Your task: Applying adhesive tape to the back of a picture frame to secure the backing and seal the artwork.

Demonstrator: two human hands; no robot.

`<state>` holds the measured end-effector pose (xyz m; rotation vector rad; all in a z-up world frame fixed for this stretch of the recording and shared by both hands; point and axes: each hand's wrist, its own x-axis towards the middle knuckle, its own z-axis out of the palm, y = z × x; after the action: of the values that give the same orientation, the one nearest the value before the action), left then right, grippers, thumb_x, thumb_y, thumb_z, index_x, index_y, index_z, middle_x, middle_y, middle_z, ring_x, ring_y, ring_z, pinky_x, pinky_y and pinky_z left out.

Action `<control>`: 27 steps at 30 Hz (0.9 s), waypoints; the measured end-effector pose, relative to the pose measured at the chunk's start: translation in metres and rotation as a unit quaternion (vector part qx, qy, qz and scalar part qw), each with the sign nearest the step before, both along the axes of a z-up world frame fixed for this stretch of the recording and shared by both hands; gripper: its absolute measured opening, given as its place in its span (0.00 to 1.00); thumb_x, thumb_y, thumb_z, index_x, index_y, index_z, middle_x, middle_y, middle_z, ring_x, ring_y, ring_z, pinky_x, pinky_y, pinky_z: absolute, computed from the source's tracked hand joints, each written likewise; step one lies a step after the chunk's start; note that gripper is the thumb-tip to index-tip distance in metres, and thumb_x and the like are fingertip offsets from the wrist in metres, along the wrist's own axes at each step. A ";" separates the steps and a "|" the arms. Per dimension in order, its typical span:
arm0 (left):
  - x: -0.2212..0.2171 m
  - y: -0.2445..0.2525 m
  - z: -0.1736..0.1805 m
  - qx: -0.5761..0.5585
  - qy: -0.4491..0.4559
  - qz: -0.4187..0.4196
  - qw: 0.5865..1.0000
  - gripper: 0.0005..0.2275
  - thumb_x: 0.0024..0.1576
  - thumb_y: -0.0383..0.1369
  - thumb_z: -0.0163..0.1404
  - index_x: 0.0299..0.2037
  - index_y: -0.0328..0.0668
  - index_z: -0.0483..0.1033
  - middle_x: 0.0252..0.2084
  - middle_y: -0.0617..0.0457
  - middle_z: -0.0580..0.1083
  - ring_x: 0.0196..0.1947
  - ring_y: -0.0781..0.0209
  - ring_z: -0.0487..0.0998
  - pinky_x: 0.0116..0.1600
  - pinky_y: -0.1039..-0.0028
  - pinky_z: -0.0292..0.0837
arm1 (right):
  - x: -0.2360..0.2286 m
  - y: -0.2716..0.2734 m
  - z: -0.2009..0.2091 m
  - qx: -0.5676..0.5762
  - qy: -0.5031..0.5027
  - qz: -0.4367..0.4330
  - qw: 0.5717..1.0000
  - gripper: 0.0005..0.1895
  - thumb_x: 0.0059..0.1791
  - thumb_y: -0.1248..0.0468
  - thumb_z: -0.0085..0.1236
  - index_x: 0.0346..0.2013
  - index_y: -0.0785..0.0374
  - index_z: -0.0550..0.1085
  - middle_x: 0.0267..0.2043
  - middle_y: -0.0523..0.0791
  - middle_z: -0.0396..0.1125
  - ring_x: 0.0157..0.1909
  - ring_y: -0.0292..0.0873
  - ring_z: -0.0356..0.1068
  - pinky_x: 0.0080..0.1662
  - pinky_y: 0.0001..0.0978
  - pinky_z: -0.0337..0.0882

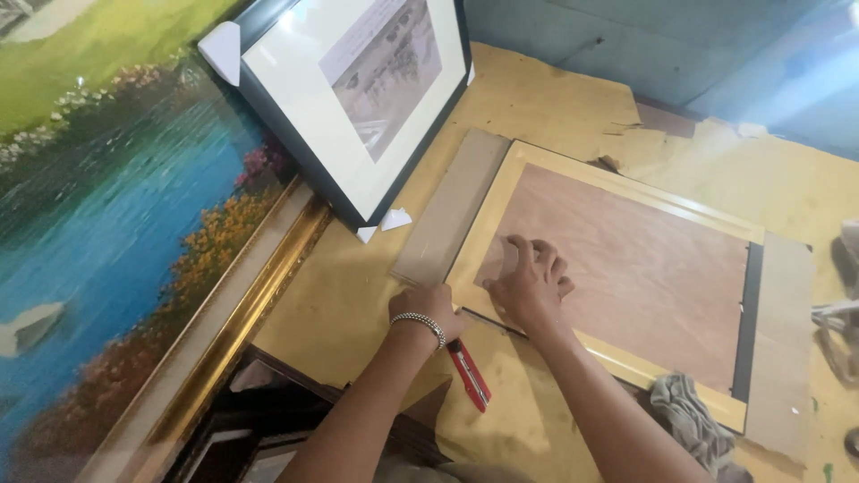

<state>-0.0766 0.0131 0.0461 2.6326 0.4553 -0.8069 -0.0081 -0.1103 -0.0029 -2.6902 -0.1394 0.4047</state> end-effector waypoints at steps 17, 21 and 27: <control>-0.012 0.011 -0.023 -0.062 -0.030 -0.050 0.996 0.24 0.44 0.48 0.41 0.52 0.54 0.63 0.52 0.49 0.65 0.54 0.52 0.66 0.56 0.65 0.62 | -0.095 -0.059 0.000 -0.058 0.156 0.048 0.985 0.18 0.34 0.52 0.53 0.37 0.50 0.68 0.32 0.43 0.70 0.40 0.48 0.70 0.44 0.40 0.69; -0.016 0.009 -0.025 -0.035 -0.036 -0.060 0.997 0.24 0.46 0.46 0.41 0.53 0.52 0.62 0.51 0.48 0.64 0.53 0.49 0.66 0.54 0.62 0.63 | -0.085 -0.084 0.003 0.047 0.189 -0.006 0.981 0.13 0.40 0.59 0.50 0.36 0.61 0.68 0.34 0.51 0.70 0.31 0.50 0.72 0.36 0.42 0.70; -0.014 0.010 -0.019 -0.017 -0.017 -0.101 0.995 0.21 0.47 0.41 0.36 0.51 0.46 0.66 0.48 0.46 0.68 0.52 0.50 0.68 0.53 0.61 0.63 | -0.056 -0.054 0.014 0.104 0.120 -0.034 0.987 0.08 0.40 0.59 0.45 0.31 0.56 0.63 0.20 0.46 0.69 0.20 0.43 0.69 0.15 0.29 0.67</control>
<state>-0.0907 0.0226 0.0269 2.6868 0.1665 -0.8194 -0.0643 -0.1646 0.0110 -2.4126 -0.0169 0.6506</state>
